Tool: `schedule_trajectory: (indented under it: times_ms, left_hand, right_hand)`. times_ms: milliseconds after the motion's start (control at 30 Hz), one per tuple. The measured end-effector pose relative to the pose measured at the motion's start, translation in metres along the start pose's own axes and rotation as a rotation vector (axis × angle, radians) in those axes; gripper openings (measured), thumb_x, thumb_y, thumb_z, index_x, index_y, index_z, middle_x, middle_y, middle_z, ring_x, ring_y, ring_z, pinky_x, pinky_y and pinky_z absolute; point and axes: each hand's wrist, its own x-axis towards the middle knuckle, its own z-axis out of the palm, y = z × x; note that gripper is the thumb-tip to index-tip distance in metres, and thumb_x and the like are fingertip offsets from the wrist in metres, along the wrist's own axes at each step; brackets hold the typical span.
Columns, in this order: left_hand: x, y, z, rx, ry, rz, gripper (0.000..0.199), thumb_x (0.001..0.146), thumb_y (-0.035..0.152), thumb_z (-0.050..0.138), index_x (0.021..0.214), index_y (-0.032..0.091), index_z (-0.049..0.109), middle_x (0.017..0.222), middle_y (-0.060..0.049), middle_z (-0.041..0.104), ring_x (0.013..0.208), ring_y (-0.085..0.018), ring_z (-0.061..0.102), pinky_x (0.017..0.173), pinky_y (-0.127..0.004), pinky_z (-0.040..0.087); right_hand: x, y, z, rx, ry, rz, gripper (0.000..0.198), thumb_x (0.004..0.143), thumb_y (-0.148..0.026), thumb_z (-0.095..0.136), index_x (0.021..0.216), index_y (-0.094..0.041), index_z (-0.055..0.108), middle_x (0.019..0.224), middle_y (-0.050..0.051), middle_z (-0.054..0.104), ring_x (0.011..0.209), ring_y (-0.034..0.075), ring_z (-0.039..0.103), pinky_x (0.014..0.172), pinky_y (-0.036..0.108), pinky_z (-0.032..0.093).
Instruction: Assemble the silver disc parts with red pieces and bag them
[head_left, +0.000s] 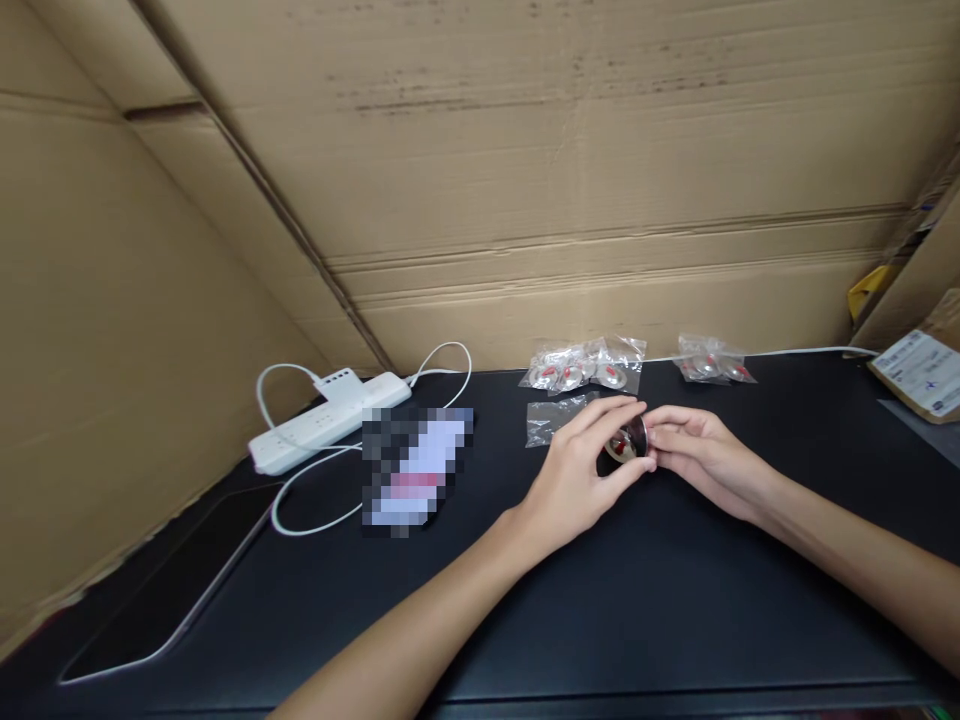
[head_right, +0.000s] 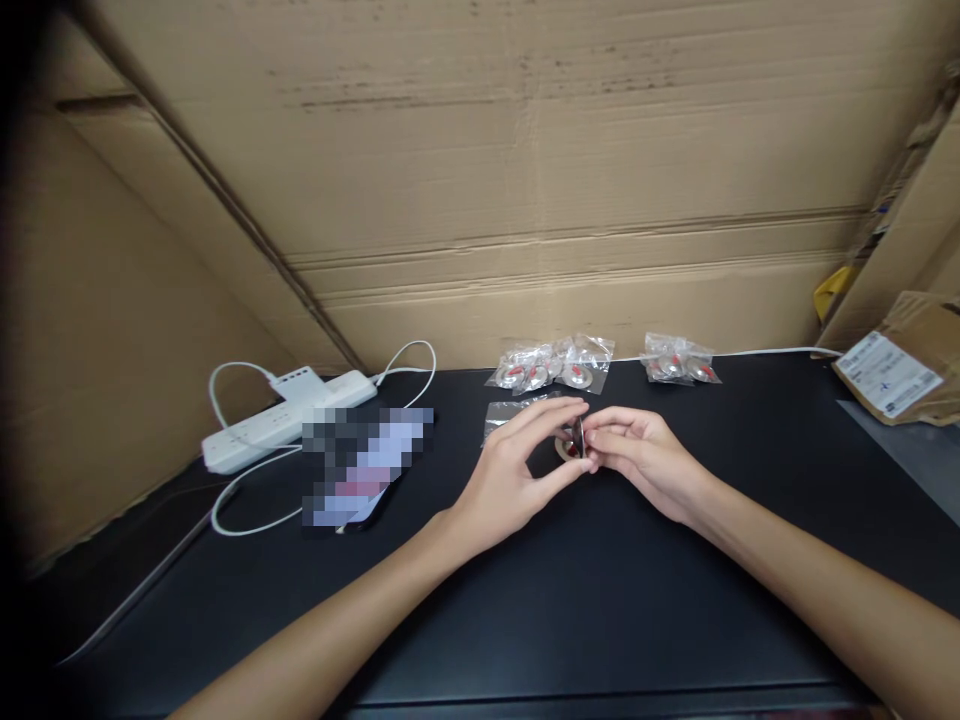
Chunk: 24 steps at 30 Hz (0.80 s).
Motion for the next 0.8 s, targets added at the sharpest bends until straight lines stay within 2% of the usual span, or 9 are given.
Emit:
schedule_trajectory:
  times_ms: [367,667,800]
  left_hand:
    - [-0.0020,-0.0030,0.0004,-0.019,-0.060,0.064,0.043,0.087,0.023,0.068,0.128,0.021,0.055,0.129,-0.008,0.058,0.117,-0.020,0.057,0.101,-0.037,0.049]
    - [-0.0003,0.0002,-0.0012,-0.014,-0.078,0.103,0.044,0.088,0.018,0.065,0.130,0.020,0.054,0.128,-0.009,0.057,0.118,-0.019,0.056,0.101,-0.036,0.048]
    - [-0.0004,0.0010,-0.0001,-0.032,-0.055,0.085,0.044,0.087,0.020,0.067,0.129,0.020,0.054,0.127,-0.009,0.058,0.114,-0.019,0.058,0.098,-0.036,0.050]
  right_hand:
    - [0.0010,-0.0001,-0.0049,-0.025,-0.055,0.077,0.016,0.074,-0.024,0.081,0.085,-0.017,0.071,0.076,0.001,0.067,0.068,0.011,0.060,0.074,0.027,0.050]
    - [0.0008,0.0040,-0.0029,0.082,-0.022,0.012,0.014,0.076,-0.020,0.079,0.088,-0.018,0.073,0.084,0.002,0.067,0.074,0.010,0.058,0.071,0.023,0.047]
    - [0.0002,0.0048,0.0007,0.093,-0.018,0.014,0.011,0.076,-0.021,0.079,0.083,-0.017,0.072,0.083,0.002,0.064,0.076,0.012,0.056,0.072,0.024,0.046]
